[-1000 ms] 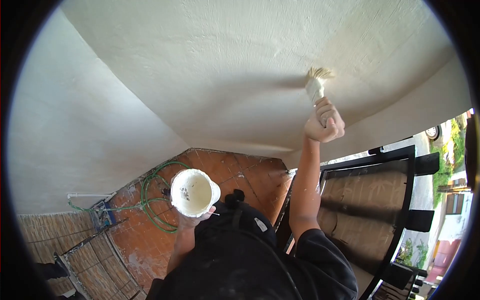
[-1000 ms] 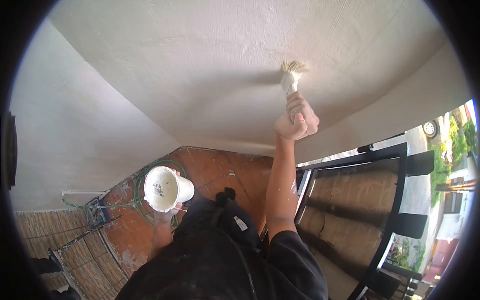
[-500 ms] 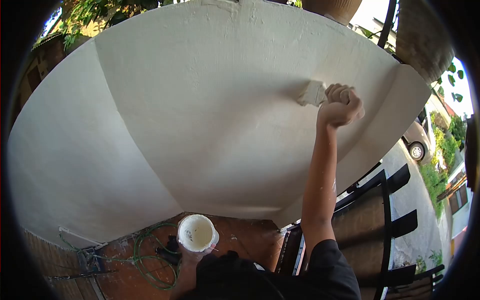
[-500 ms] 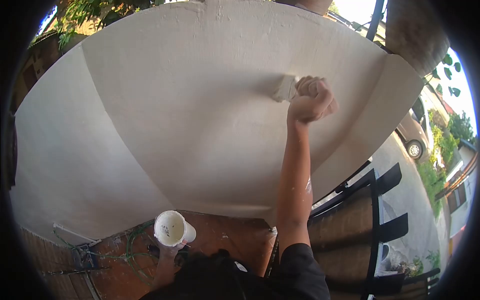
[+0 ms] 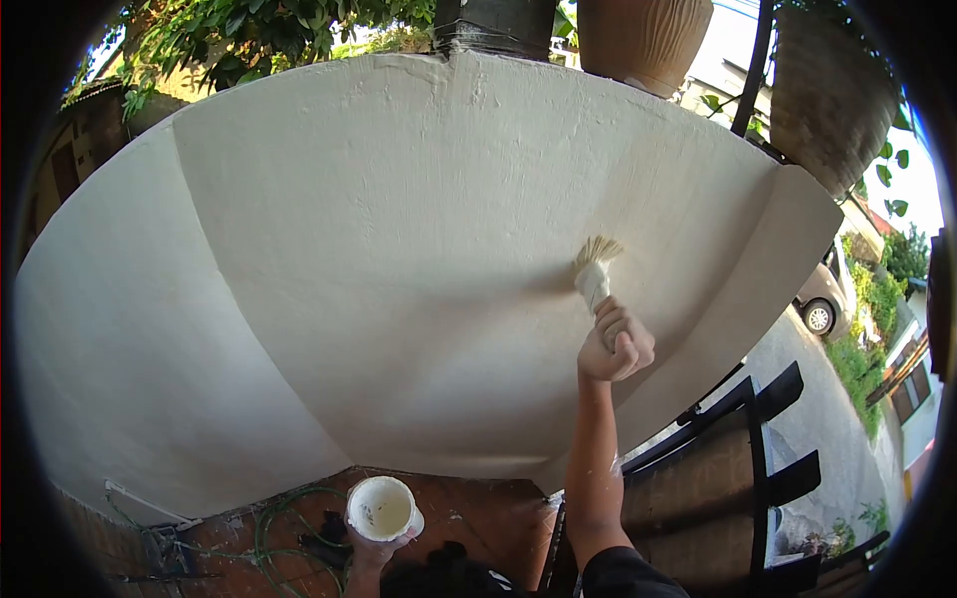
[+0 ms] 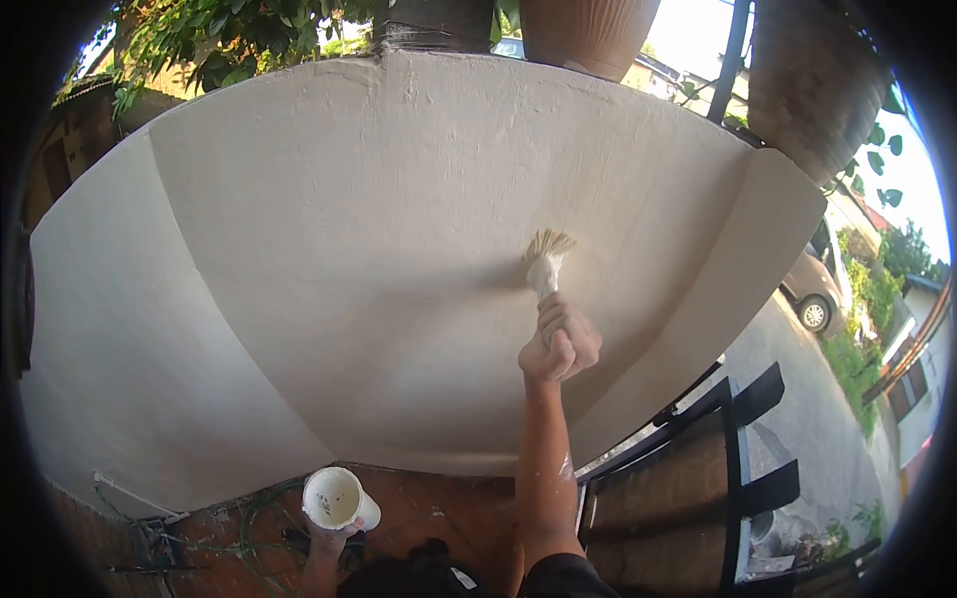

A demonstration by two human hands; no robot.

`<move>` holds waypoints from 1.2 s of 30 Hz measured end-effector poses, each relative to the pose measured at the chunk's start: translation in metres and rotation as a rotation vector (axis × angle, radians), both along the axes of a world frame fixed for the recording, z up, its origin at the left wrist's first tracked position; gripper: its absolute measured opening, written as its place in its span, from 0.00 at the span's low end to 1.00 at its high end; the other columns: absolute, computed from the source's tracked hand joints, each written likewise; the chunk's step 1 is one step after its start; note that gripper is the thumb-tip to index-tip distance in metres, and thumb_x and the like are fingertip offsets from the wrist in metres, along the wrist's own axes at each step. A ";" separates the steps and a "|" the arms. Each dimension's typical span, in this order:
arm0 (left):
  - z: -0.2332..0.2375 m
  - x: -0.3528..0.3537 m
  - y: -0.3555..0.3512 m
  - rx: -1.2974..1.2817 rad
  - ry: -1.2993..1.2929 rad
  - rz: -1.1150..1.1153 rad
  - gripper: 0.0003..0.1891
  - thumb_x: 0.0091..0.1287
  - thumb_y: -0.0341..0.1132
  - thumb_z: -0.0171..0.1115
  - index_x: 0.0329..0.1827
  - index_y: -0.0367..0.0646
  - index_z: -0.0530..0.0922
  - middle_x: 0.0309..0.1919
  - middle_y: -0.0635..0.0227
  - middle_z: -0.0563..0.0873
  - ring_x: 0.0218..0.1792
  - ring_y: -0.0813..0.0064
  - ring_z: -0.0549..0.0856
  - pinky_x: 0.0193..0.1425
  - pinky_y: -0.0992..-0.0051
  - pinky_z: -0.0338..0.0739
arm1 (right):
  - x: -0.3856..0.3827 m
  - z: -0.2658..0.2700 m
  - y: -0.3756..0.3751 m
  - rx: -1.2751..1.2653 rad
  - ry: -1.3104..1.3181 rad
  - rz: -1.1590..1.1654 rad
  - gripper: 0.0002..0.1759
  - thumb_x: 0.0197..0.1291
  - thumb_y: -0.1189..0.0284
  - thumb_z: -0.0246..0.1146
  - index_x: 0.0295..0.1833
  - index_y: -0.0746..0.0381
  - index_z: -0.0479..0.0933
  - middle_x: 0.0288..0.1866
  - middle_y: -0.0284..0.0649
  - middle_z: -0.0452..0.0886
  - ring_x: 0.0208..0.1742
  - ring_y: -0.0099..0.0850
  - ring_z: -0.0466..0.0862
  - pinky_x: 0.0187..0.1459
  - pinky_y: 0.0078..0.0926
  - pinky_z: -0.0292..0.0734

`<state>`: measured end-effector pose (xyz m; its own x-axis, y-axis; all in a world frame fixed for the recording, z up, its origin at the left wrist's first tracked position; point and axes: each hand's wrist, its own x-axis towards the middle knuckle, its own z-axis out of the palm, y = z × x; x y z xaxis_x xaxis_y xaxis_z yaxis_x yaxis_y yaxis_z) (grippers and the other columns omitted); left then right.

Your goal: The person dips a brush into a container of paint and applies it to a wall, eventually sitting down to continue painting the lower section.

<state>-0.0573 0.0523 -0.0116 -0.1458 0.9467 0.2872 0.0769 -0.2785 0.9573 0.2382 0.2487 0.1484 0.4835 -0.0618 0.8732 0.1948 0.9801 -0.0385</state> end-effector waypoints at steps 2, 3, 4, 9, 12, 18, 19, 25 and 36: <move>0.003 0.006 0.005 0.018 -0.009 -0.010 0.39 0.35 0.45 0.77 0.51 0.38 0.68 0.41 0.66 0.77 0.42 0.72 0.78 0.47 0.70 0.75 | -0.005 -0.042 -0.012 -0.136 0.042 -0.007 0.15 0.43 0.73 0.44 0.09 0.65 0.51 0.07 0.34 0.52 0.10 0.23 0.53 0.16 0.24 0.52; 0.006 0.009 0.007 0.030 -0.017 -0.015 0.39 0.35 0.45 0.77 0.50 0.38 0.68 0.41 0.66 0.77 0.41 0.73 0.79 0.46 0.70 0.75 | -0.007 -0.067 -0.014 -0.203 0.051 0.002 0.15 0.42 0.74 0.45 0.09 0.66 0.53 0.07 0.35 0.54 0.10 0.23 0.54 0.15 0.23 0.52; 0.009 0.011 0.008 0.041 -0.022 -0.020 0.38 0.34 0.44 0.77 0.49 0.39 0.69 0.40 0.66 0.78 0.40 0.73 0.79 0.46 0.71 0.75 | -0.007 -0.091 -0.015 -0.272 0.061 0.012 0.14 0.41 0.76 0.45 0.09 0.67 0.54 0.07 0.36 0.56 0.10 0.22 0.55 0.14 0.22 0.53; 0.020 0.018 0.005 0.046 -0.019 -0.083 0.38 0.34 0.43 0.77 0.48 0.39 0.68 0.39 0.67 0.78 0.40 0.74 0.79 0.44 0.72 0.76 | 0.006 -0.119 -0.015 -0.516 0.176 -0.015 0.14 0.43 0.76 0.44 0.09 0.66 0.54 0.07 0.35 0.55 0.11 0.21 0.54 0.14 0.21 0.51; 0.015 0.013 0.005 0.043 -0.026 -0.106 0.38 0.33 0.42 0.78 0.48 0.40 0.68 0.39 0.67 0.78 0.40 0.74 0.79 0.44 0.72 0.76 | 0.024 -0.007 -0.009 -0.239 0.207 0.075 0.16 0.46 0.77 0.43 0.09 0.65 0.53 0.08 0.34 0.55 0.12 0.20 0.53 0.15 0.21 0.49; 0.025 0.019 -0.001 -0.004 -0.087 -0.078 0.37 0.33 0.40 0.77 0.48 0.40 0.68 0.39 0.67 0.78 0.39 0.74 0.79 0.45 0.72 0.76 | 0.045 0.187 0.003 0.163 0.130 0.093 0.18 0.48 0.74 0.41 0.10 0.60 0.48 0.07 0.33 0.51 0.11 0.22 0.50 0.14 0.23 0.48; 0.024 0.019 0.000 0.008 -0.086 -0.083 0.37 0.33 0.39 0.77 0.48 0.40 0.68 0.39 0.67 0.78 0.39 0.74 0.79 0.45 0.72 0.76 | 0.046 0.198 0.001 0.159 0.130 0.093 0.18 0.48 0.74 0.41 0.10 0.60 0.48 0.07 0.33 0.51 0.11 0.22 0.50 0.14 0.23 0.48; 0.031 0.025 0.000 0.002 -0.131 -0.078 0.38 0.33 0.40 0.77 0.49 0.39 0.67 0.40 0.67 0.77 0.40 0.74 0.79 0.45 0.71 0.76 | 0.042 0.139 0.005 0.122 -0.051 0.165 0.16 0.44 0.74 0.42 0.10 0.61 0.47 0.08 0.34 0.49 0.11 0.23 0.52 0.16 0.23 0.53; 0.016 0.018 -0.004 0.016 0.001 -0.103 0.38 0.33 0.42 0.78 0.49 0.40 0.69 0.42 0.67 0.75 0.43 0.73 0.78 0.47 0.71 0.75 | -0.002 -0.097 -0.019 -0.423 0.165 0.004 0.16 0.46 0.73 0.42 0.10 0.61 0.50 0.07 0.33 0.50 0.11 0.22 0.49 0.15 0.22 0.50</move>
